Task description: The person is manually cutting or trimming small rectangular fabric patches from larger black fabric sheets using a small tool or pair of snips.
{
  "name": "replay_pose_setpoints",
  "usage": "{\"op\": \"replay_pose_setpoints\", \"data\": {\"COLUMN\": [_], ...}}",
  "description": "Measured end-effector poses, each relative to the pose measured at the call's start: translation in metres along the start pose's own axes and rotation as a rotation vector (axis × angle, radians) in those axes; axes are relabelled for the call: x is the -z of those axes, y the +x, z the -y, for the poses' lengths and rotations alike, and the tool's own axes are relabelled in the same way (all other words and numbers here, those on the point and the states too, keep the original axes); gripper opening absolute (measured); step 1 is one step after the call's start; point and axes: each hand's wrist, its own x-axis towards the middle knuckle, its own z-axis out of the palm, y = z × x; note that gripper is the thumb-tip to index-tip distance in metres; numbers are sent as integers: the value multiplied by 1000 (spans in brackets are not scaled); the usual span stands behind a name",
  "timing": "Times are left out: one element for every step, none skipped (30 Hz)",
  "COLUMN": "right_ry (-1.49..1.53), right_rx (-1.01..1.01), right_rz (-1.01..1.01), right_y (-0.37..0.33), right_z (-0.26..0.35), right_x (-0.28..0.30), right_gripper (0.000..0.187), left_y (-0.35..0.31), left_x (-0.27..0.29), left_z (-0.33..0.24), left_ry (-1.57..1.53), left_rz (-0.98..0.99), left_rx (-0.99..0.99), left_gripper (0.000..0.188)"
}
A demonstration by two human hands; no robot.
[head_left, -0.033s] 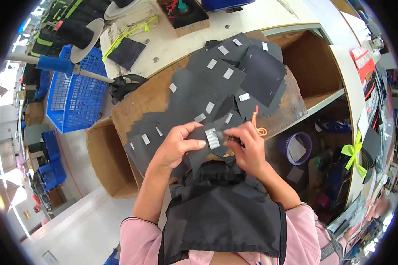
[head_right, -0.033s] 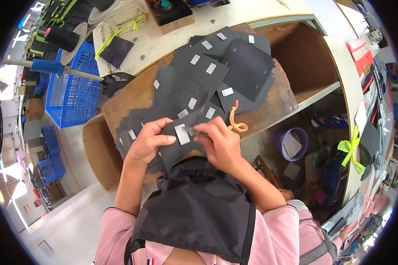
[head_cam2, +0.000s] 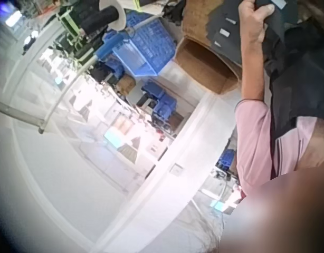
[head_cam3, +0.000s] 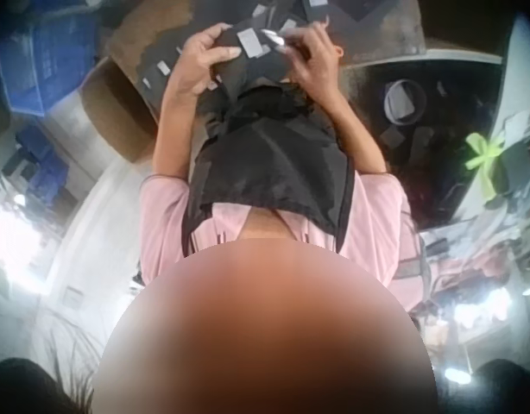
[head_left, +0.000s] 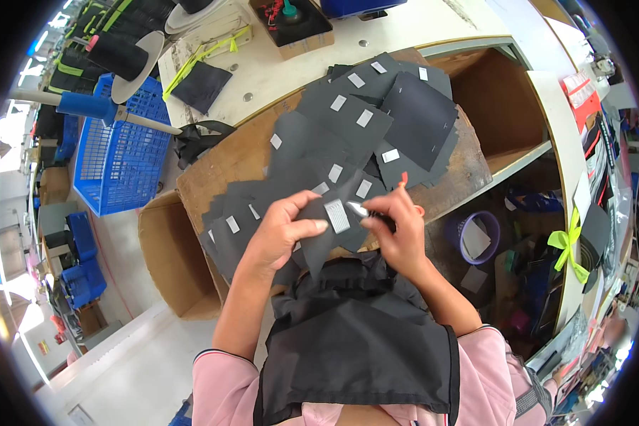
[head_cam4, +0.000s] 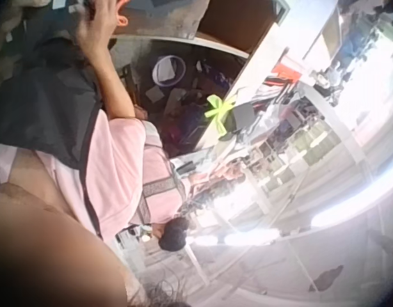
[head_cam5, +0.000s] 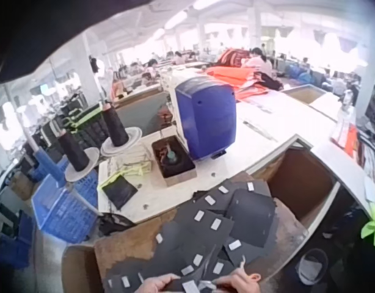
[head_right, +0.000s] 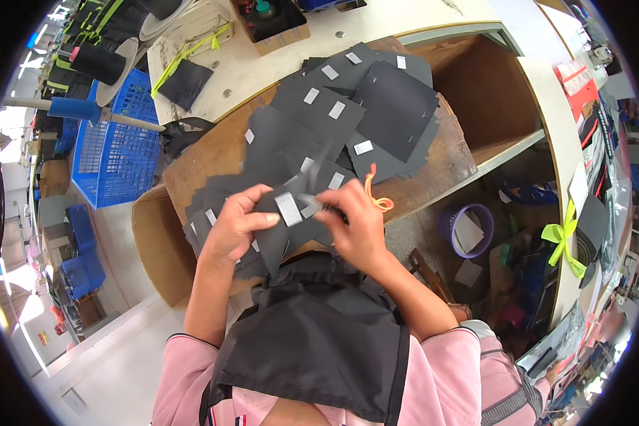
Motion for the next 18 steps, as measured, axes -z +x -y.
{"op": "replay_pose_setpoints", "data": {"right_ry": [328,568,809,852,1076,1249,1423,1766,1773,1542,1310,1258,1138,1111,1083,1011,1009,863], "right_rx": [-225,-433,-642,-819,-931,-1066,-1197,-1151,-1148,-1081,-1008,-896,-808,-749,-690,-653,-650,-606], "right_rz": [-63,-58,-51,74,138,174,211,248,246,117,0,106,141,200,259,345,347,474], "right_y": [-8,-12,-18,-24,-31,-35,-38,-38,-23,-7,6,8,14,16,17,20,25,30], "right_z": [-17,-17,-16,-21,-25,-36,-48,-62,-48,-30,-18,-27,-25,-31,-37,-41,-40,-36], "right_x": [-7,-6,-6,-8,-15,-22,-28,-28,-25,-20,-16,-7,1,6,12,18,23,29], "right_gripper": [22,24,25,34,32,35,38,39,39,38,37,35,35,33,32,29,29,28], "left_y": [-2,-5,-9,-8,-8,-6,-4,-4,-6,-9,-16,-22,-23,-22,-21,-14,-9,-6], "left_x": [0,1,1,2,0,0,1,12,22,32,44,63,71,73,73,78,72,65], "left_z": [-1,-4,-6,-6,-5,-1,5,16,27,38,49,62,66,65,64,57,41,24], "left_ry": [-20,-67,-113,-217,-211,-286,-360,-383,-377,-389,-401,-296,-292,-331,-369,-625,-625,-643], "left_rz": [-24,-30,-36,-10,0,9,20,97,97,168,236,276,277,162,45,277,278,211], "left_rx": [-50,-100,-149,-169,-169,-192,-212,-218,-216,-263,-312,-330,-332,-312,-292,-365,-368,-213], "left_gripper": [31,31,31,33,33,33,33,41,41,47,54,61,61,60,58,55,55,55]}}
